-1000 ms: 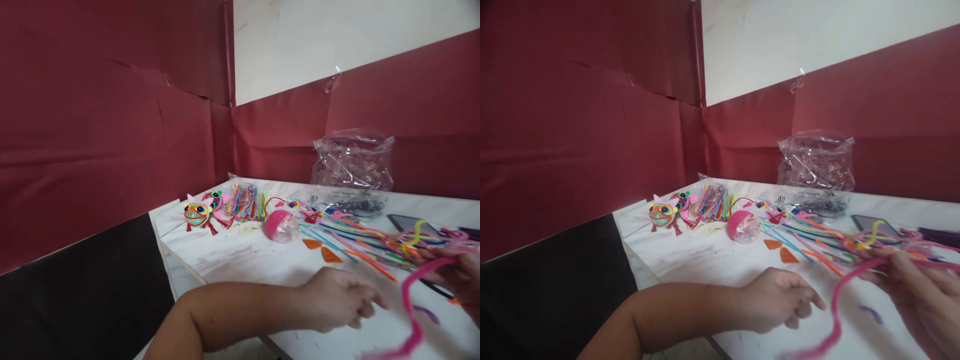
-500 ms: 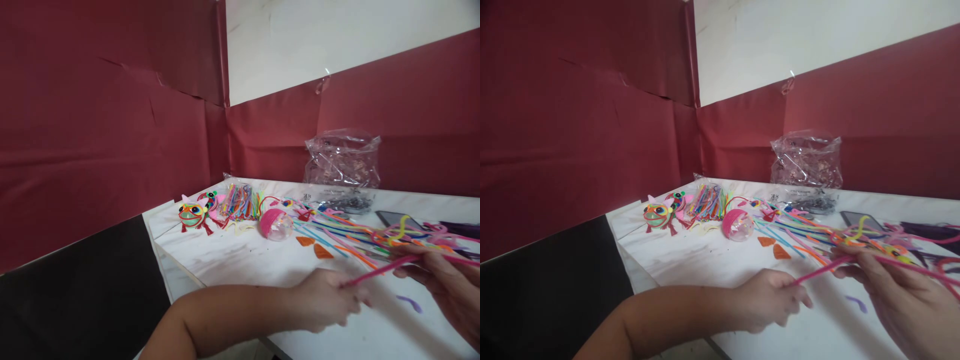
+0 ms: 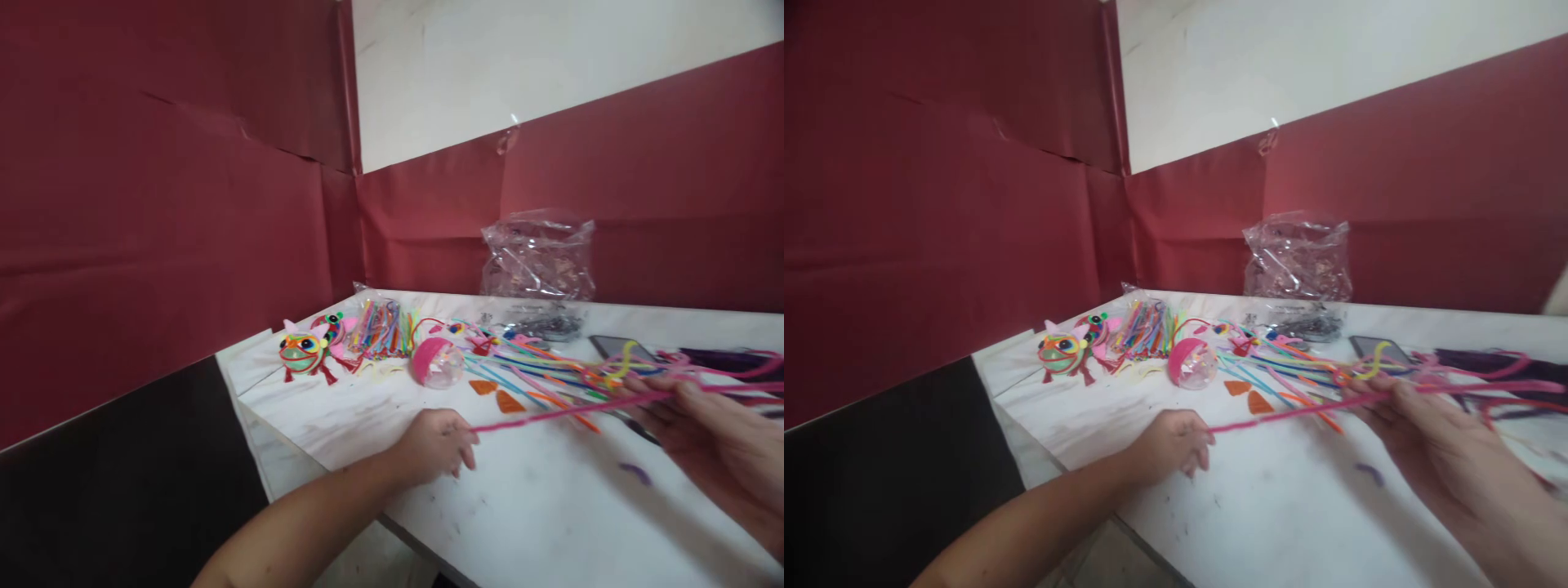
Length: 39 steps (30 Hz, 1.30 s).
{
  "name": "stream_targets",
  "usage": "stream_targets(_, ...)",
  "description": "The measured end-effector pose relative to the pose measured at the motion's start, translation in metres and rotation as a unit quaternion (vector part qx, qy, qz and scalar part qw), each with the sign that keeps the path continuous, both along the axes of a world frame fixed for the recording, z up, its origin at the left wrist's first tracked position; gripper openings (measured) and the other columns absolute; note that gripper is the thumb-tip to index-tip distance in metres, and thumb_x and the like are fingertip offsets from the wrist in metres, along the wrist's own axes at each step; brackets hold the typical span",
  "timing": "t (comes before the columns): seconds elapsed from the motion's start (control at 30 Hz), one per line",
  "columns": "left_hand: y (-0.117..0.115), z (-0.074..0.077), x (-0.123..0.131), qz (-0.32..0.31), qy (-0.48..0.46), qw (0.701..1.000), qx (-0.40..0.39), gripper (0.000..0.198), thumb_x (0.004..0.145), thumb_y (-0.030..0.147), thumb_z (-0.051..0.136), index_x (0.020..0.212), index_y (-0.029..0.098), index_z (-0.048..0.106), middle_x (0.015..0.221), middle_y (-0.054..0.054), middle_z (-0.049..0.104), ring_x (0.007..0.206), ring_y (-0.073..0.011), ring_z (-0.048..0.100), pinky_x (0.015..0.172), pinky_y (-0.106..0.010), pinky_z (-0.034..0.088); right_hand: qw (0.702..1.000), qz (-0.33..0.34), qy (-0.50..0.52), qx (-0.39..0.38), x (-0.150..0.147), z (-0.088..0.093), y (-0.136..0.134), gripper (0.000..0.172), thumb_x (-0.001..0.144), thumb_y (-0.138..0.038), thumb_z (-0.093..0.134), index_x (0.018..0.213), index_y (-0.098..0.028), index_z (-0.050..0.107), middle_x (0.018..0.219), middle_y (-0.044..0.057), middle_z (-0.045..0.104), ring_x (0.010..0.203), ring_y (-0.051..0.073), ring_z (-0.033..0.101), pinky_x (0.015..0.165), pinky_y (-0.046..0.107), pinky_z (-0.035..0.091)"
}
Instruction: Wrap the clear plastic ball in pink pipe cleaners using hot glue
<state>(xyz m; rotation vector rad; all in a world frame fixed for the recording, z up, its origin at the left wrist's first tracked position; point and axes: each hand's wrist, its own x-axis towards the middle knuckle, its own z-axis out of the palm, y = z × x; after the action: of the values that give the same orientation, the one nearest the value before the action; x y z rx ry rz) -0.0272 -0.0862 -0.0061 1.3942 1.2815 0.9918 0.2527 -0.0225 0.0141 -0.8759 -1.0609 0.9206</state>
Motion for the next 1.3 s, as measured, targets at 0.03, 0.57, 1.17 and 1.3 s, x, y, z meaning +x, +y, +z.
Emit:
stream_targets(0.03,0.001,0.0,-0.001,0.01,-0.015,1.0,0.009,0.015,0.071,0.031,0.059,0.067,0.017,0.056,0.049,0.005,0.058,0.035,-0.0066,0.042,0.041,-0.021,0.031,0.999,0.032,0.035,-0.023,-0.001,0.003,-0.003,0.036,0.043,-0.058,0.083,0.061,-0.029,0.073,0.074,0.011,0.072,0.078,0.03,0.07,0.063,0.042,0.057)
stream_targets(0.57,-0.041,0.026,0.001,-0.095,-0.193,0.976,0.037,0.03,0.068,0.03,0.065,0.052,0.019,0.043,0.04,0.006,0.041,0.04,-0.0076,0.037,0.045,-0.023,0.026,0.991,0.082,0.104,-0.03,-0.011,0.006,-0.013,0.034,0.051,-0.047,0.087,0.056,-0.017,0.07,0.048,0.0,0.063,0.043,0.01,0.055,0.043,0.02,0.048)
stream_targets(1.17,-0.054,0.022,-0.003,-0.098,-0.013,0.992,0.082,0.022,0.072,0.028,0.063,0.058,0.017,0.051,0.053,0.001,0.052,0.047,-0.0087,0.044,0.048,-0.022,0.034,0.975,0.127,0.172,0.054,0.028,0.047,-0.028,0.033,0.061,-0.043,0.083,0.054,-0.026,0.055,0.048,-0.006,0.032,0.04,0.01,0.031,0.032,0.026,0.034)
stream_targets(1.3,-0.071,0.026,-0.01,-0.278,0.035,0.942,0.185,0.036,0.078,0.043,0.064,0.056,0.017,0.053,0.059,-0.002,0.056,0.059,-0.012,0.054,0.06,-0.024,0.041,0.977,0.089,0.142,0.133,0.035,0.058,-0.049,0.035,0.073,-0.051,0.071,0.054,-0.032,0.049,0.052,-0.007,0.007,0.047,0.014,-0.001,0.038,0.032,0.006)
